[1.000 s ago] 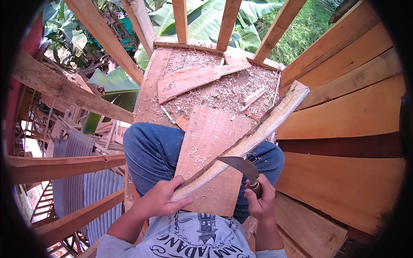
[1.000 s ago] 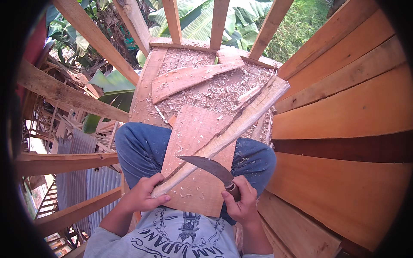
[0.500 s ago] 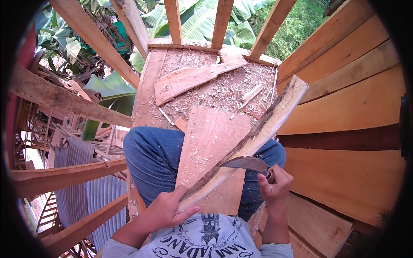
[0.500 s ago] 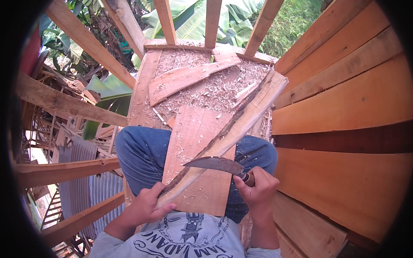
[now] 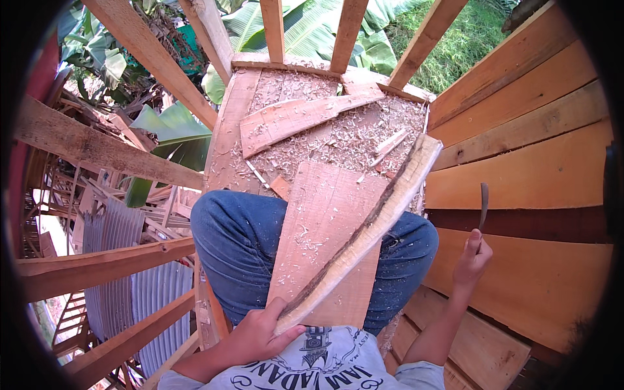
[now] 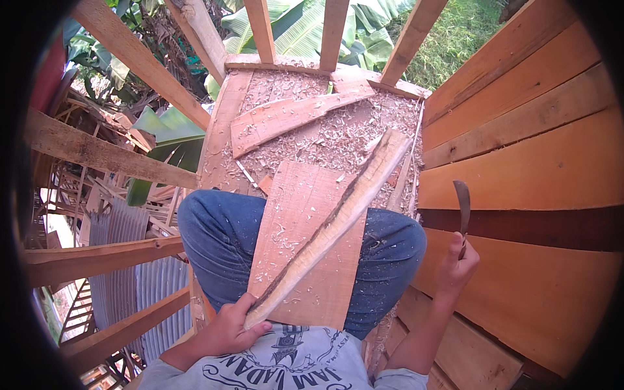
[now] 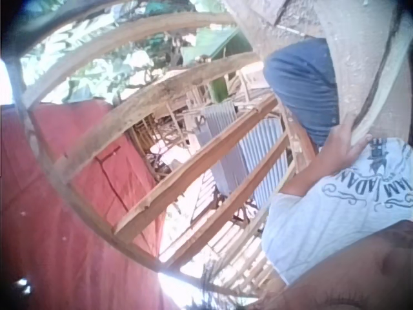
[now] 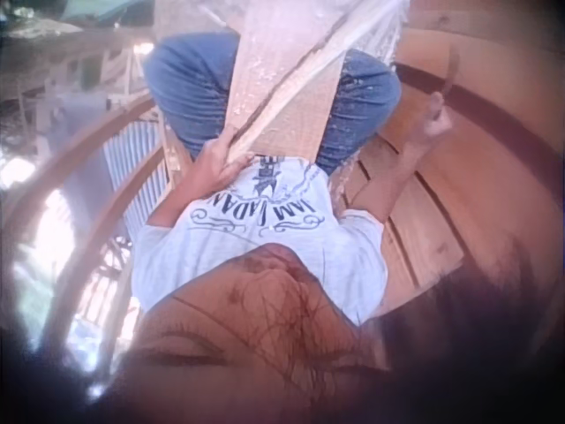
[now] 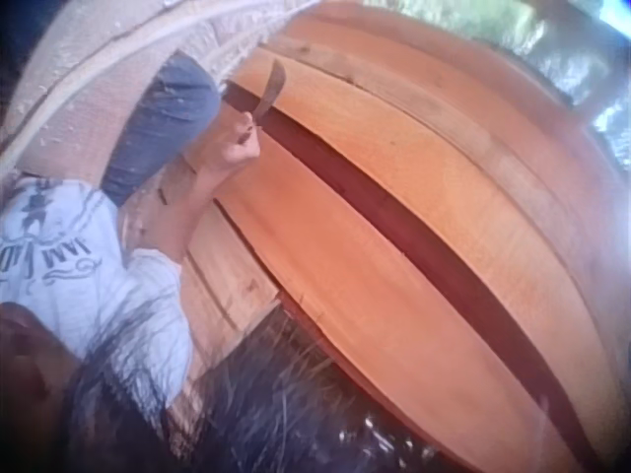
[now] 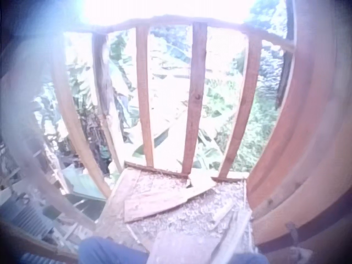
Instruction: The person sits cross-legged on a wooden platform and uses a curved knife to shave and shape a long, thin piece of wood. They repeatedly scrape the surface of the wood, removing thin layers and creating wood shavings that accumulate on the platform.
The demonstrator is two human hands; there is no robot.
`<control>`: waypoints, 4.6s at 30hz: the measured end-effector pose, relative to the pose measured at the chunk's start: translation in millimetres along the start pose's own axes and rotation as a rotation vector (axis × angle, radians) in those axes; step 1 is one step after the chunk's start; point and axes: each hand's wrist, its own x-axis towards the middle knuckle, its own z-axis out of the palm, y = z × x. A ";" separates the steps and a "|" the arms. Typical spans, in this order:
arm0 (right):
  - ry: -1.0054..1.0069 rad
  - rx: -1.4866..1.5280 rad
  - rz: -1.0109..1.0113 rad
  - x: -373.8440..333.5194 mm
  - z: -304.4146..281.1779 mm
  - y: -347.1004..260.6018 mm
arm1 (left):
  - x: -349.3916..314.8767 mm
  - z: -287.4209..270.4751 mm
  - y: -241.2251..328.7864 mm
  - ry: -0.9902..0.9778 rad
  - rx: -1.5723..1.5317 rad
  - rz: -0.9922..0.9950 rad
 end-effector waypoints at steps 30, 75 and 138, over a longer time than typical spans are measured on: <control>-0.415 -0.110 -0.331 -58.3 51.3 -56.7 | 22.7 1.8 7.5 0.073 0.113 0.124; -0.321 0.633 0.276 -68.6 54.8 -54.8 | 21.2 -0.5 12.3 0.048 0.070 0.034; -0.491 0.005 -0.308 -34.1 50.9 -36.2 | 26.7 5.7 10.5 0.053 0.141 0.024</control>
